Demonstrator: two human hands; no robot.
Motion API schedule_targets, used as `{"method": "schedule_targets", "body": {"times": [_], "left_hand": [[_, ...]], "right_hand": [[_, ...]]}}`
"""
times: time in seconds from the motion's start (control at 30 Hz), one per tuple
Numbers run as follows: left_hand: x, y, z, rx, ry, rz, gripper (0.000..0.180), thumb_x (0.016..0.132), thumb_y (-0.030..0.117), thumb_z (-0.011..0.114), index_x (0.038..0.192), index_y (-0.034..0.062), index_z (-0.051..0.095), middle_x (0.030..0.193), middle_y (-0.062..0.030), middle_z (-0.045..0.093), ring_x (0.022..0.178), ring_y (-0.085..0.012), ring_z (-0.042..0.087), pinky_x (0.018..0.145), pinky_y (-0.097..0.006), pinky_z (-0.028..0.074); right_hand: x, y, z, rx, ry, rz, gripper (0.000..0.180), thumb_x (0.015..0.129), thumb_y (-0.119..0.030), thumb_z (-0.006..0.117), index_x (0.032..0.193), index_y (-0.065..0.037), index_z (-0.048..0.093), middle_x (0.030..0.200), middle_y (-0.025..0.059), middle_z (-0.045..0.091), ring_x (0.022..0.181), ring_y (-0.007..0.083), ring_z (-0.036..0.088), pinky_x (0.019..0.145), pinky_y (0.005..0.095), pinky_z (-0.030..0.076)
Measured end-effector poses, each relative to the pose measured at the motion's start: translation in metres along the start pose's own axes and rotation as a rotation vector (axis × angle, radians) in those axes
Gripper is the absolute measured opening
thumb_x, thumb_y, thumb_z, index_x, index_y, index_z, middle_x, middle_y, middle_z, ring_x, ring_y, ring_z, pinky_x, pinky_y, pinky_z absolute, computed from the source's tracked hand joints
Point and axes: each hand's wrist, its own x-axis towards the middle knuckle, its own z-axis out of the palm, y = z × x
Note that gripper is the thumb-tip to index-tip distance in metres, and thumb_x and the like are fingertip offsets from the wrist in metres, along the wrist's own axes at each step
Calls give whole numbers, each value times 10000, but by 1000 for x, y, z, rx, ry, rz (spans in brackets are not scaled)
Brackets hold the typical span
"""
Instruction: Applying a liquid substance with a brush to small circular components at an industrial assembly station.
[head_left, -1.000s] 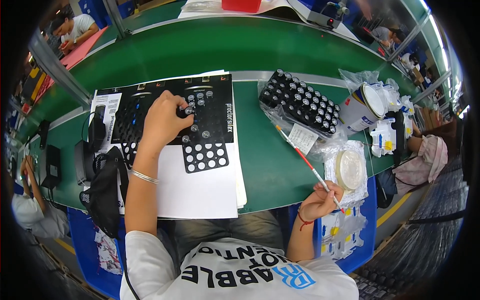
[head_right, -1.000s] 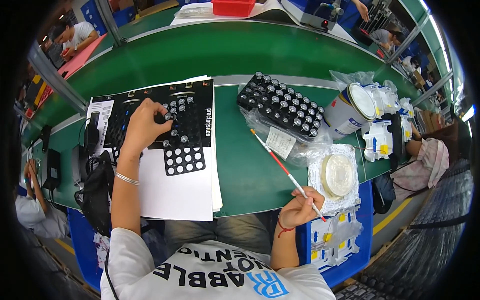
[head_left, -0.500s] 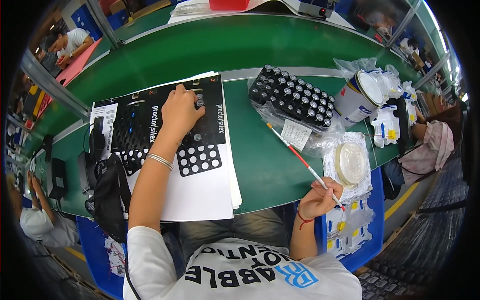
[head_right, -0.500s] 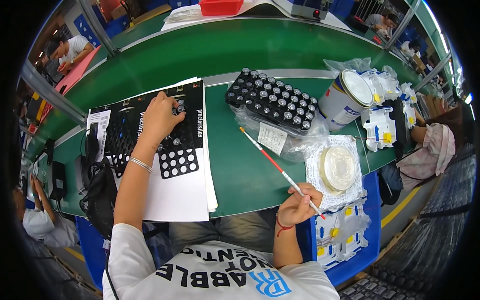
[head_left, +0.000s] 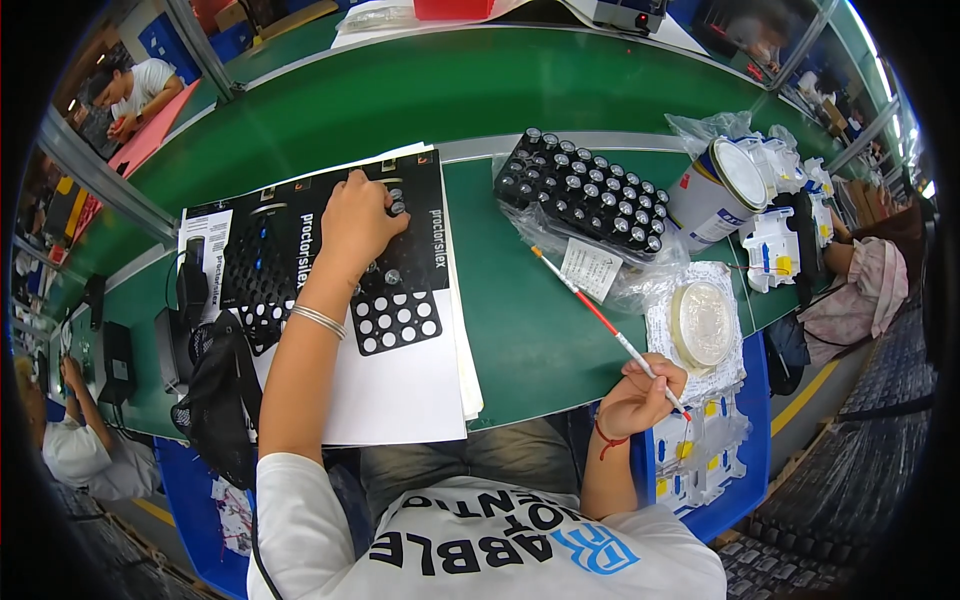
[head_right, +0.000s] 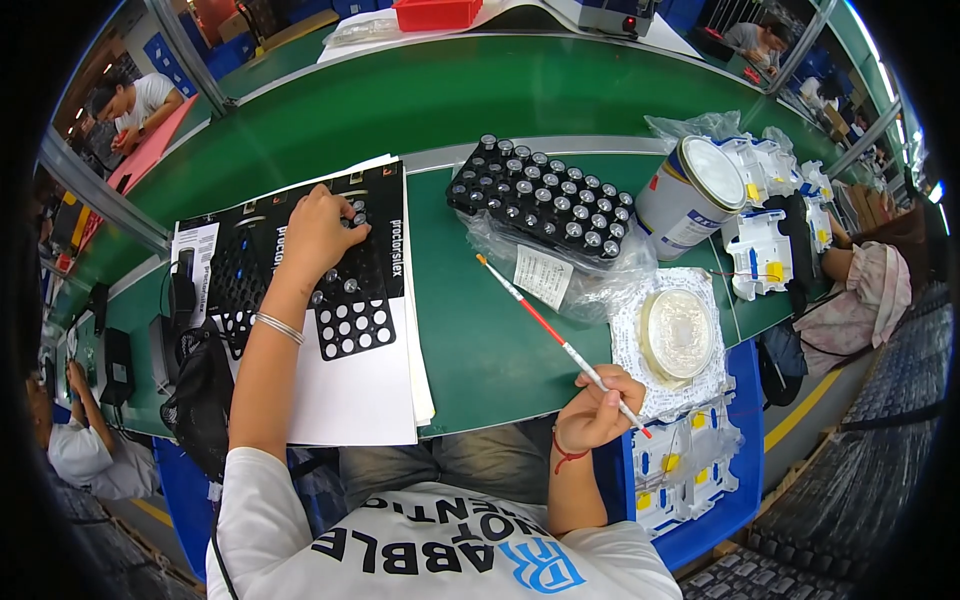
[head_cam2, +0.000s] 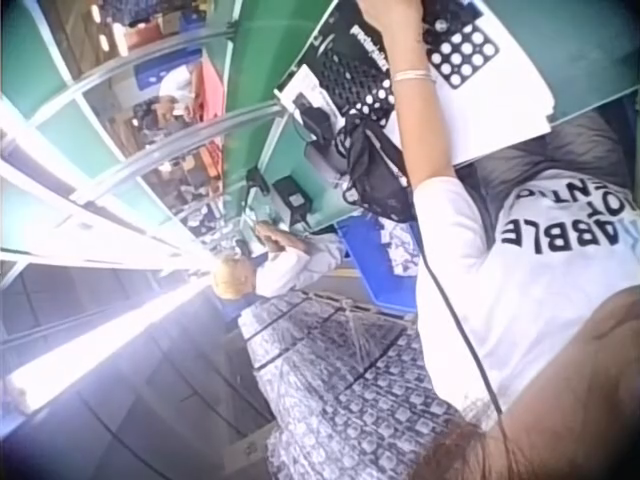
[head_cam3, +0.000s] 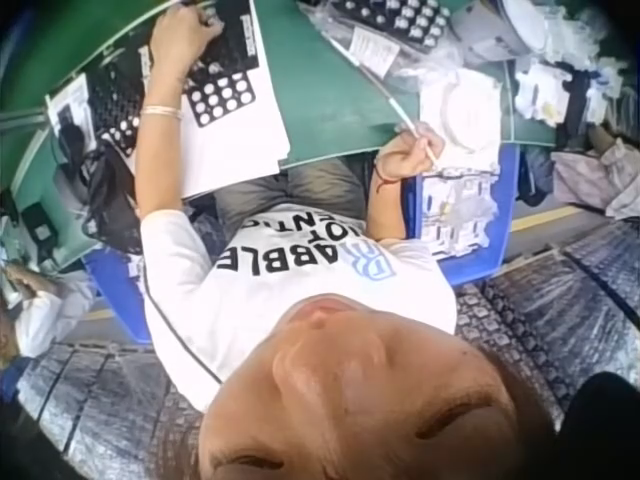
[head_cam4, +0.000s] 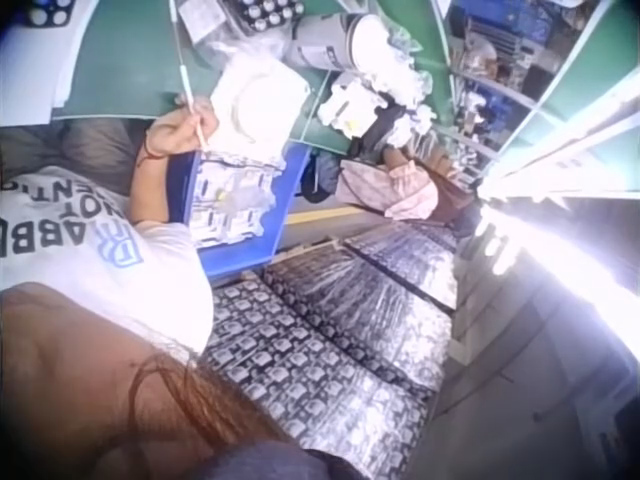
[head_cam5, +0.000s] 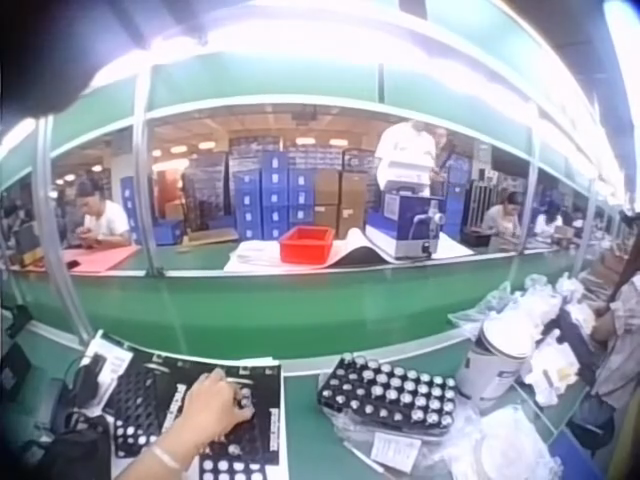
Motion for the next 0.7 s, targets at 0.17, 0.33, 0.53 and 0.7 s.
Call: {"method": "schedule_targets", "body": {"times": [0.17, 0.33, 0.53, 0.7], "left_hand": [[0, -2, -2, -25, 20, 14, 242, 604, 203, 720, 726, 10, 640, 836, -128, 540, 811, -286, 553, 747, -358, 449], [-9, 1, -28, -67, 93, 49, 236, 622, 183, 709, 750, 4, 623, 831, -129, 535, 783, -275, 559, 720, -353, 452], [-48, -11, -56, -120, -7, -5, 213, 625, 132, 672, 786, 8, 609, 801, -101, 516, 768, -263, 536, 693, -329, 439], [-83, -31, -59, -203, -108, -116, 285, 573, 137, 700, 809, 1, 616, 817, -115, 532, 790, -263, 540, 703, -330, 442]], "right_hand": [[0, -1, 1, -10, 6, 2, 152, 882, -146, 372, 893, -10, 438, 720, 136, 518, 622, 163, 494, 565, 246, 398], [-1, 0, 2, -16, 8, 1, 159, 884, -156, 369, 887, -13, 440, 724, 140, 523, 619, 161, 492, 571, 244, 395], [-2, 3, -3, -22, 21, -3, 172, 884, -164, 362, 882, -12, 442, 734, 144, 530, 624, 157, 494, 585, 239, 394], [-1, 1, 3, -38, 42, -1, 171, 863, -161, 374, 874, -1, 434, 697, 153, 521, 607, 170, 482, 577, 246, 394]]}}
